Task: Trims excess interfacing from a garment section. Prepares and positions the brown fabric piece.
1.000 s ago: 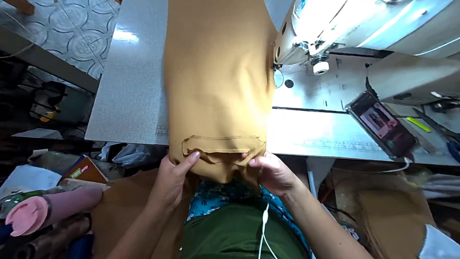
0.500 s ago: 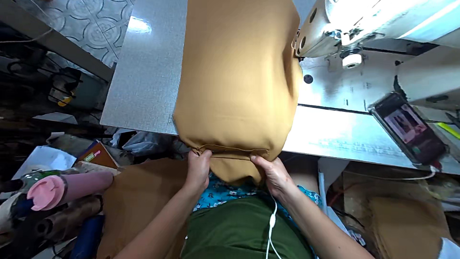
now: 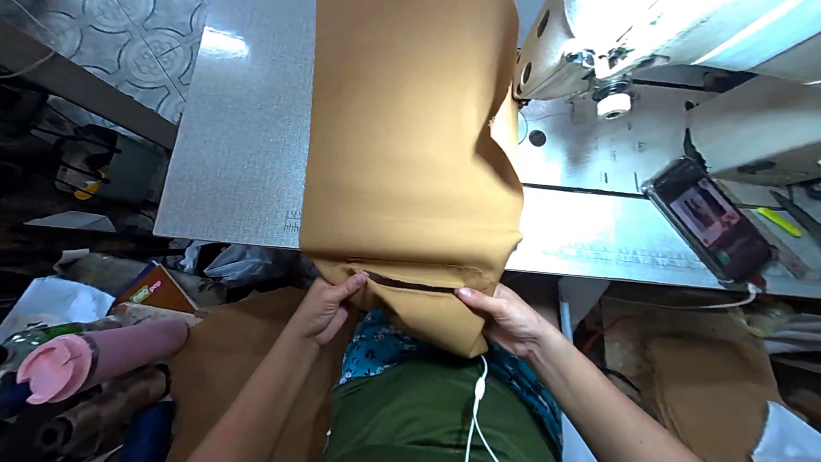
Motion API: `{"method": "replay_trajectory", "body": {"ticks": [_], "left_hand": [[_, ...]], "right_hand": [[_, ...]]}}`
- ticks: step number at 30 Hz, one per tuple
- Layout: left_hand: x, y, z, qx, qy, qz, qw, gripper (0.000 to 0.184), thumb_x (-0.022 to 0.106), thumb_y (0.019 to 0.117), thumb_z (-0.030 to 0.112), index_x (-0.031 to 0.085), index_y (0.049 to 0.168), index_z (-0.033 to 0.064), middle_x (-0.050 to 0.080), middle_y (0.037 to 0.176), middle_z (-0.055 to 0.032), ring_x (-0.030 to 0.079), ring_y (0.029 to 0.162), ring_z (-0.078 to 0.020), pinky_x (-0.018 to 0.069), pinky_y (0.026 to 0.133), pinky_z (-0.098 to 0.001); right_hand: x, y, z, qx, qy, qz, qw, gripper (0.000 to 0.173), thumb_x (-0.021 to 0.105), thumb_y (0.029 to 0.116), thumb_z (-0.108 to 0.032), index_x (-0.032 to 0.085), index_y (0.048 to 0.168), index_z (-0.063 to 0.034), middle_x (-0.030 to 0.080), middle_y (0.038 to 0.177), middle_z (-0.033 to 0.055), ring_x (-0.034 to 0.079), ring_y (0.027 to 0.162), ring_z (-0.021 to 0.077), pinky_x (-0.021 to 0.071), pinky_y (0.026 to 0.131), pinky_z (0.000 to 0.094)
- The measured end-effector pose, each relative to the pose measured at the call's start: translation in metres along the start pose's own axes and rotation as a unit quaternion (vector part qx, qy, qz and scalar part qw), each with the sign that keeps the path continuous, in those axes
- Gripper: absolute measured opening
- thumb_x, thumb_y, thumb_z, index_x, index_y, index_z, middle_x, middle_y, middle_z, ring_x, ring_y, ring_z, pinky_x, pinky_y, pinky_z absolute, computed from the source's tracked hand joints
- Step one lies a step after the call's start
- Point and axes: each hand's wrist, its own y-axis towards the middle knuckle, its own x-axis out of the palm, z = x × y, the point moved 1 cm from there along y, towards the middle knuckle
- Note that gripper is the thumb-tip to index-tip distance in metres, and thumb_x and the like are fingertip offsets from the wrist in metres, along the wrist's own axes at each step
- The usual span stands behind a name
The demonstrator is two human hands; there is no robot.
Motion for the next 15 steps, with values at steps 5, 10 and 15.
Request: {"method": "replay_trajectory", "body": {"ticks": [5,10,15], "left_hand": [[-0.004,-0.006,-0.003,0.02,-0.09,-0.055,0.994,0.025,0.082,0.0788,0.008,0.064,0.096,0.0123,0.075,0.086,0.0008,0.073,0.081,-0.0082,0.0625,0.08,-0.0277],[-0.004,-0.013,0.0,0.003,-0.127,-0.173,0.977,0.024,0.088,0.075,0.028,0.078,0.094,0.0197,0.078,0.094,-0.0001,0.075,0.087,-0.0096,0.0633,0.082,-0.029],[0.004,-0.018,0.005,-0.022,-0.178,-0.189,0.965,0.015,0.082,0.0792,0.018,0.078,0.094,0.0169,0.078,0.093,-0.0036,0.075,0.088,-0.0121,0.0631,0.082,-0.0314]], "right_hand": [[-0.015,-0.01,0.001,-0.055,0.063,-0.07,0.994,0.013,0.069,0.0853,-0.013,0.068,0.098,-0.0122,0.077,0.092,0.0026,0.074,0.087,0.0107,0.0621,0.083,0.0295],[-0.014,-0.006,0.003,-0.114,0.167,-0.084,0.976,0.014,0.061,0.0821,-0.009,0.073,0.085,-0.0142,0.076,0.087,0.0032,0.073,0.084,0.0103,0.0612,0.08,0.0294],[-0.015,-0.006,0.007,-0.118,0.193,-0.105,0.968,0.01,0.069,0.0779,-0.012,0.075,0.085,-0.0146,0.077,0.085,0.003,0.074,0.081,0.0101,0.0619,0.077,0.0285]]}}
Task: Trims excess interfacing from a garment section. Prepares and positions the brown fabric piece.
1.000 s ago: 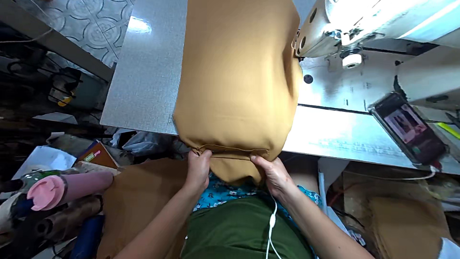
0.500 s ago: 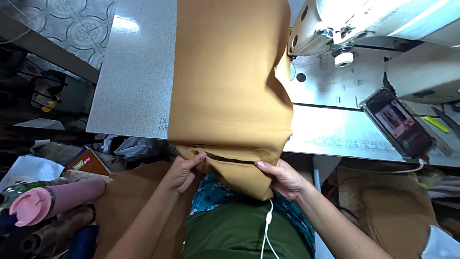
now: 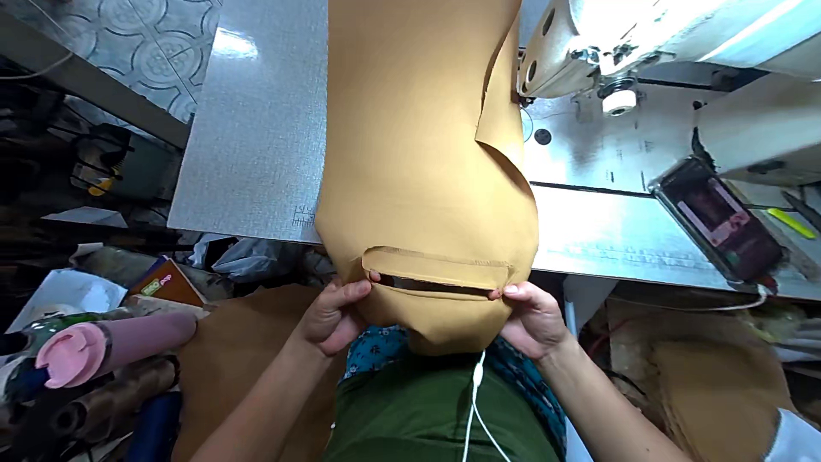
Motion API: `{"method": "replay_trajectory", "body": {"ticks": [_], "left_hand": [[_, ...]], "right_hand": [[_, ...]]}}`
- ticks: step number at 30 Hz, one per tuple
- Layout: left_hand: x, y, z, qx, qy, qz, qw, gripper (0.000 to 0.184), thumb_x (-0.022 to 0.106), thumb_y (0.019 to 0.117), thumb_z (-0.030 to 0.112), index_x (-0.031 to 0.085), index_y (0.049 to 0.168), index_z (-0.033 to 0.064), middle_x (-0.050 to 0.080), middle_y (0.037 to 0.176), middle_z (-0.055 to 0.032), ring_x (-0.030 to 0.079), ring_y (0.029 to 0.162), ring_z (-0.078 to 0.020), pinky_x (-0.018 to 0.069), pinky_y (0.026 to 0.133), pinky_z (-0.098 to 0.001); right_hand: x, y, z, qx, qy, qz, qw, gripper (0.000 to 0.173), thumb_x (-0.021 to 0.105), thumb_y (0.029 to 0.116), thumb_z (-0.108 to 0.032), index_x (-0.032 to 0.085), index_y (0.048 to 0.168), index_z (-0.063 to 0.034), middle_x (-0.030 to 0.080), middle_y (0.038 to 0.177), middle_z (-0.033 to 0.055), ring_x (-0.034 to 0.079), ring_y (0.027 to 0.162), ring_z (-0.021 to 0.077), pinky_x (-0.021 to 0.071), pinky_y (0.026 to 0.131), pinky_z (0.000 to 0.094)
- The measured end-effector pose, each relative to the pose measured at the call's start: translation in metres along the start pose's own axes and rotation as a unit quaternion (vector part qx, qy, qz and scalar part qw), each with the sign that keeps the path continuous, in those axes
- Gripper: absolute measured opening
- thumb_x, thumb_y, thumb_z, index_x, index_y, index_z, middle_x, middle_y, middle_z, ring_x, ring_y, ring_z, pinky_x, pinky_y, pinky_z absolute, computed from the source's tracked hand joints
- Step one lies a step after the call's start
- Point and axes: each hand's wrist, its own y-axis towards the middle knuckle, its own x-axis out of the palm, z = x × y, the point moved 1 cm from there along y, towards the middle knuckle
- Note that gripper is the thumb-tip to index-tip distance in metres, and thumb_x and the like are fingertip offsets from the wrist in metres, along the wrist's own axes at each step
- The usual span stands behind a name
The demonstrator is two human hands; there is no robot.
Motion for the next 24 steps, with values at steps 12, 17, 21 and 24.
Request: {"method": "replay_trajectory", "body": {"ticks": [12,17,21,24], "left_hand": [[0.009,-0.002,0.005,-0.049,0.049,0.1,0.993,0.03,0.082,0.0695,0.021,0.068,0.095,0.0127,0.076,0.087,-0.0038,0.075,0.082,-0.0133,0.0642,0.074,-0.0324],[0.009,0.009,0.005,-0.107,0.363,0.184,0.907,0.042,0.068,0.084,-0.003,0.053,0.123,-0.001,0.07,0.099,-0.0043,0.07,0.086,-0.0087,0.0608,0.077,-0.0263],[0.019,0.019,-0.023,0.0,0.384,0.332,0.861,0.045,0.066,0.091,0.0,0.047,0.131,-0.0097,0.063,0.109,-0.0149,0.066,0.095,-0.0116,0.056,0.083,-0.0278],[0.027,0.019,-0.035,0.168,0.399,0.378,0.818,0.042,0.066,0.0841,0.0,0.05,0.12,-0.0149,0.063,0.098,-0.0085,0.064,0.09,0.0004,0.053,0.082,-0.0173]], "right_hand": [[0.01,-0.003,-0.001,-0.016,-0.146,0.053,0.988,0.027,0.078,0.0772,-0.012,0.067,0.101,-0.0091,0.077,0.091,0.0029,0.075,0.086,0.0113,0.0629,0.082,0.0305],[0.026,-0.008,-0.003,-0.068,-0.37,0.139,0.916,0.042,0.071,0.0795,-0.005,0.053,0.118,-0.0018,0.072,0.095,-0.0027,0.072,0.088,0.0025,0.0613,0.082,0.0218],[0.046,-0.015,0.004,-0.109,-0.649,0.193,0.728,0.031,0.065,0.0836,-0.023,0.07,0.102,0.0012,0.071,0.091,0.0077,0.068,0.088,0.011,0.0536,0.08,0.0334],[0.044,-0.011,0.007,-0.113,-0.689,0.22,0.681,0.028,0.063,0.0873,-0.021,0.071,0.099,0.0028,0.072,0.088,0.0134,0.07,0.086,0.0218,0.0529,0.079,0.0434]]}}
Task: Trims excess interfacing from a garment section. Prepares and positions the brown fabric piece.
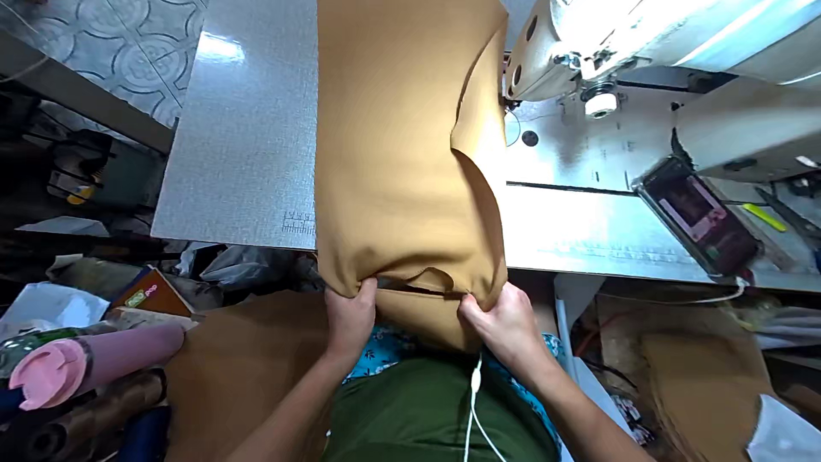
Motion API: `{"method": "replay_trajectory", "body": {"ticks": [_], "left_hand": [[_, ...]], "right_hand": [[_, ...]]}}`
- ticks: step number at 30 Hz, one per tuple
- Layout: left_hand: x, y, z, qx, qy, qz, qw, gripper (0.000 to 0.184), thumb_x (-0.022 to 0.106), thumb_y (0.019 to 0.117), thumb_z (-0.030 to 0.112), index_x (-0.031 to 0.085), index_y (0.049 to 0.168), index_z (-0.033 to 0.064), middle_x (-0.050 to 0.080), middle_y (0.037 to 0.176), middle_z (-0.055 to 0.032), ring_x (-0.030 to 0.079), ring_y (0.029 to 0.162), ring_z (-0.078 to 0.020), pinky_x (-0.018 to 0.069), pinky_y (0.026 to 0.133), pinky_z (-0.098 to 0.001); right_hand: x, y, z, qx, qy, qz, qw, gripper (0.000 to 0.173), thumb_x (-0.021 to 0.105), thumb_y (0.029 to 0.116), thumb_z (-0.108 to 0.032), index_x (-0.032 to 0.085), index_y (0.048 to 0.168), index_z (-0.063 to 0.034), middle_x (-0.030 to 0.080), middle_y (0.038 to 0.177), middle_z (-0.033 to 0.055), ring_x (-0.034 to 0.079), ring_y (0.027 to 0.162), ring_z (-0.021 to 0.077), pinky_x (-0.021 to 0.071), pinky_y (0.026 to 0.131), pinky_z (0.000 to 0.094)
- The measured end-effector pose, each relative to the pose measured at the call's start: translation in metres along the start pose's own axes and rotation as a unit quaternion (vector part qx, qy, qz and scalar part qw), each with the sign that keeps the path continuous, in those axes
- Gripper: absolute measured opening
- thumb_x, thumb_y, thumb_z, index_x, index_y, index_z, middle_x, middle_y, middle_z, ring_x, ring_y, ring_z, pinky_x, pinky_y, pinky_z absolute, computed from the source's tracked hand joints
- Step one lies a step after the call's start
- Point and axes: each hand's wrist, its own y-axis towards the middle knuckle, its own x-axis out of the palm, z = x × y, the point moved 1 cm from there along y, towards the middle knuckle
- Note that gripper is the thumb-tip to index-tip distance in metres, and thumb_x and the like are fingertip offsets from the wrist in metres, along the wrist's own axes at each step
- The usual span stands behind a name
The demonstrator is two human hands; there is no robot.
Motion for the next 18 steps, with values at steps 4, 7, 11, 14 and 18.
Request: {"method": "replay_trajectory", "body": {"ticks": [4,7,11,14,18], "left_hand": [[0.001,-0.01,0.003,0.045,-0.048,0.002,0.998,0.035,0.058,0.0808,-0.003,0.05,0.113,-0.0134,0.063,0.092,-0.0019,0.064,0.084,0.0063,0.0537,0.077,-0.0136],[-0.009,-0.025,0.021,0.008,-0.024,-0.073,0.997,0.036,0.061,0.0809,0.0,0.05,0.114,-0.0087,0.063,0.089,0.0033,0.064,0.08,0.0084,0.0543,0.074,-0.0119],[-0.032,-0.021,0.029,-0.03,-0.079,-0.262,0.961,0.039,0.074,0.0805,0.005,0.054,0.115,0.0038,0.073,0.09,0.0076,0.072,0.084,0.0002,0.0616,0.078,-0.02],[-0.043,-0.006,0.028,-0.056,-0.159,-0.305,0.937,0.026,0.076,0.0842,0.011,0.062,0.106,0.0117,0.075,0.086,0.0089,0.073,0.08,-0.0028,0.062,0.078,-0.0227],[-0.042,0.003,0.032,-0.1,-0.162,-0.245,0.951,0.015,0.054,0.0964,0.004,0.056,0.111,0.0078,0.075,0.085,0.0035,0.074,0.078,-0.0065,0.063,0.075,-0.0242]], "right_hand": [[0.007,0.002,-0.001,0.065,-0.035,-0.027,0.997,0.042,0.06,0.0898,-0.02,0.063,0.124,0.005,0.072,0.097,0.0177,0.071,0.097,0.0295,0.0527,0.085,0.0499],[0.013,0.002,0.003,0.064,-0.117,-0.021,0.991,0.03,0.055,0.0931,-0.015,0.068,0.106,0.009,0.072,0.093,0.0246,0.071,0.093,0.0405,0.0512,0.079,0.0585],[0.012,0.009,0.024,0.133,0.093,-0.046,0.986,0.027,0.056,0.0981,-0.011,0.063,0.114,0.0104,0.07,0.103,0.0168,0.068,0.1,0.0212,0.0529,0.09,0.0398],[0.005,0.008,0.038,0.164,0.458,-0.108,0.867,0.02,0.06,0.0928,-0.001,0.056,0.113,-0.0028,0.073,0.093,0.002,0.072,0.086,0.0079,0.062,0.081,0.0273],[-0.009,0.008,0.048,0.083,0.61,-0.205,0.761,0.035,0.088,0.0761,-0.022,0.071,0.105,-0.0106,0.078,0.098,0.0034,0.075,0.093,0.0132,0.0626,0.087,0.0333]]}}
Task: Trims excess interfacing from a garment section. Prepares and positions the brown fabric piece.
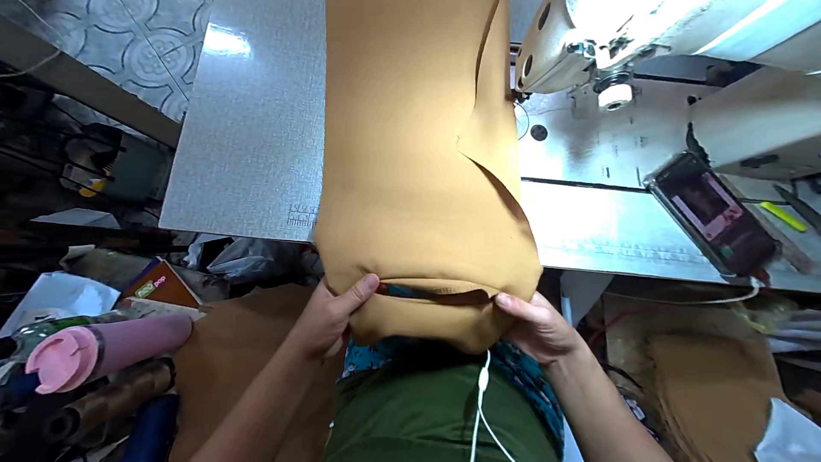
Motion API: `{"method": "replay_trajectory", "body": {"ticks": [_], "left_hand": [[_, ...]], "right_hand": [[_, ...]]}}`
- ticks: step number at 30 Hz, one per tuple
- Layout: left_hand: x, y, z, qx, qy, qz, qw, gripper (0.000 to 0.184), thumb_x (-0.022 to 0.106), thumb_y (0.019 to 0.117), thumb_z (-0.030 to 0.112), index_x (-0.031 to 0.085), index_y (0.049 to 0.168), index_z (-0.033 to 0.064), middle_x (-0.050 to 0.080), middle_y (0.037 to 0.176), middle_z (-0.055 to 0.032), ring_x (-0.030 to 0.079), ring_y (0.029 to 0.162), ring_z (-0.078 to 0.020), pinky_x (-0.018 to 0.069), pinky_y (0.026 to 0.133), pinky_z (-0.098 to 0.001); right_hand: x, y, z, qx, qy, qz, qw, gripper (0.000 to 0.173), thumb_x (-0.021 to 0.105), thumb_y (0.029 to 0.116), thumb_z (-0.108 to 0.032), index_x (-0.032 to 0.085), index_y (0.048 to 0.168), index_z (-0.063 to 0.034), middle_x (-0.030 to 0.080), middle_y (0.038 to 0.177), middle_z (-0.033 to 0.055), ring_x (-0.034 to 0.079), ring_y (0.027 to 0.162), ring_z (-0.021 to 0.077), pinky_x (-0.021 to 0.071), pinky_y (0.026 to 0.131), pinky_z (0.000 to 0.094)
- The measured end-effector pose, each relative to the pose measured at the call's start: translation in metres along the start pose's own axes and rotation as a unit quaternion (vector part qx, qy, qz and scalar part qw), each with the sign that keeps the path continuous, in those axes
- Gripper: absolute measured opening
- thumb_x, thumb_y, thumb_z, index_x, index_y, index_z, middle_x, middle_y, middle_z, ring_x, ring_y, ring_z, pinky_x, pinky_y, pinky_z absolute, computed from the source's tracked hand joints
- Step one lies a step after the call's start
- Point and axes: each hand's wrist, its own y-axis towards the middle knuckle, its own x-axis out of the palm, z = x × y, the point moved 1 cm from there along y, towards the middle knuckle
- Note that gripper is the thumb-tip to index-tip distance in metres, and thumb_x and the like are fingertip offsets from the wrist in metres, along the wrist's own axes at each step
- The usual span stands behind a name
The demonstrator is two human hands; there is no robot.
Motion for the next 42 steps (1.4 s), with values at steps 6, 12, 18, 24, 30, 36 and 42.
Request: {"method": "replay_trajectory", "body": {"ticks": [6,12,18,24,30,36,42], "left_hand": [[0.005,0.004,-0.007,0.046,0.0,0.05,0.998,0.026,0.06,0.0922,0.001,0.053,0.117,0.0049,0.074,0.092,0.0027,0.073,0.084,-0.0068,0.0627,0.079,-0.0255],[0.011,-0.006,-0.021,0.21,0.035,0.019,0.977,0.025,0.067,0.0877,-0.002,0.06,0.106,0.0135,0.076,0.088,0.0125,0.073,0.083,-0.0007,0.0625,0.08,-0.0219],[0.002,-0.001,-0.014,0.131,0.012,0.032,0.991,0.025,0.063,0.0894,-0.002,0.056,0.111,0.0088,0.074,0.089,0.0079,0.073,0.084,-0.0038,0.0623,0.081,-0.0239],[-0.001,0.001,0.008,0.079,0.043,0.035,0.995,0.027,0.062,0.0913,-0.005,0.057,0.113,0.0096,0.074,0.09,0.0086,0.072,0.083,-0.0016,0.0618,0.079,-0.0213],[-0.002,0.045,0.052,0.194,0.515,0.155,0.821,0.032,0.067,0.0971,0.02,0.066,0.089,-0.0108,0.066,0.075,-0.0212,0.068,0.071,-0.0343,0.0542,0.067,-0.0544],[0.017,0.198,0.152,0.106,0.605,0.165,0.771,0.047,0.052,0.1066,0.026,0.055,0.129,-0.0153,0.058,0.131,-0.0378,0.055,0.127,-0.053,0.0415,0.103,-0.0683],[-0.01,0.195,0.147,0.086,0.454,0.091,0.882,0.05,0.067,0.0996,0.02,0.05,0.135,-0.0102,0.06,0.127,-0.0308,0.061,0.119,-0.0408,0.0465,0.102,-0.0609]], "right_hand": [[0.018,0.0,-0.011,-0.036,-0.229,0.059,0.971,0.042,0.084,0.0771,-0.02,0.064,0.112,-0.0077,0.076,0.096,-0.003,0.073,0.093,0.0054,0.0613,0.087,0.0254],[0.033,0.008,0.009,-0.154,-0.61,0.33,0.704,0.03,0.064,0.0811,-0.027,0.07,0.084,0.0026,0.068,0.074,0.0135,0.068,0.072,0.0238,0.0502,0.066,0.047],[0.027,0.0,-0.005,-0.063,-0.164,0.135,0.975,0.04,0.077,0.0813,-0.006,0.057,0.116,-0.0038,0.075,0.095,-0.0002,0.073,0.09,0.0068,0.0624,0.085,0.0258],[0.027,-0.003,-0.025,-0.105,-0.075,0.035,0.991,0.04,0.09,0.0759,-0.026,0.07,0.108,-0.0131,0.078,0.098,-0.0005,0.075,0.093,0.0098,0.0624,0.088,0.0303],[0.066,0.061,-0.039,-0.112,-0.568,0.185,0.794,0.023,0.068,0.0986,-0.021,0.068,0.106,0.0015,0.071,0.088,0.0097,0.069,0.085,0.0193,0.0564,0.079,0.0426],[0.125,0.217,-0.115,-0.121,-0.658,0.216,0.711,0.036,0.057,0.1014,-0.021,0.063,0.128,0.0019,0.065,0.128,0.0259,0.061,0.124,0.042,0.0464,0.098,0.0622],[0.113,0.206,-0.119,-0.137,-0.373,0.191,0.897,0.038,0.066,0.0967,-0.012,0.055,0.132,-0.0024,0.066,0.116,0.0128,0.067,0.103,0.0178,0.0562,0.089,0.0389]]}}
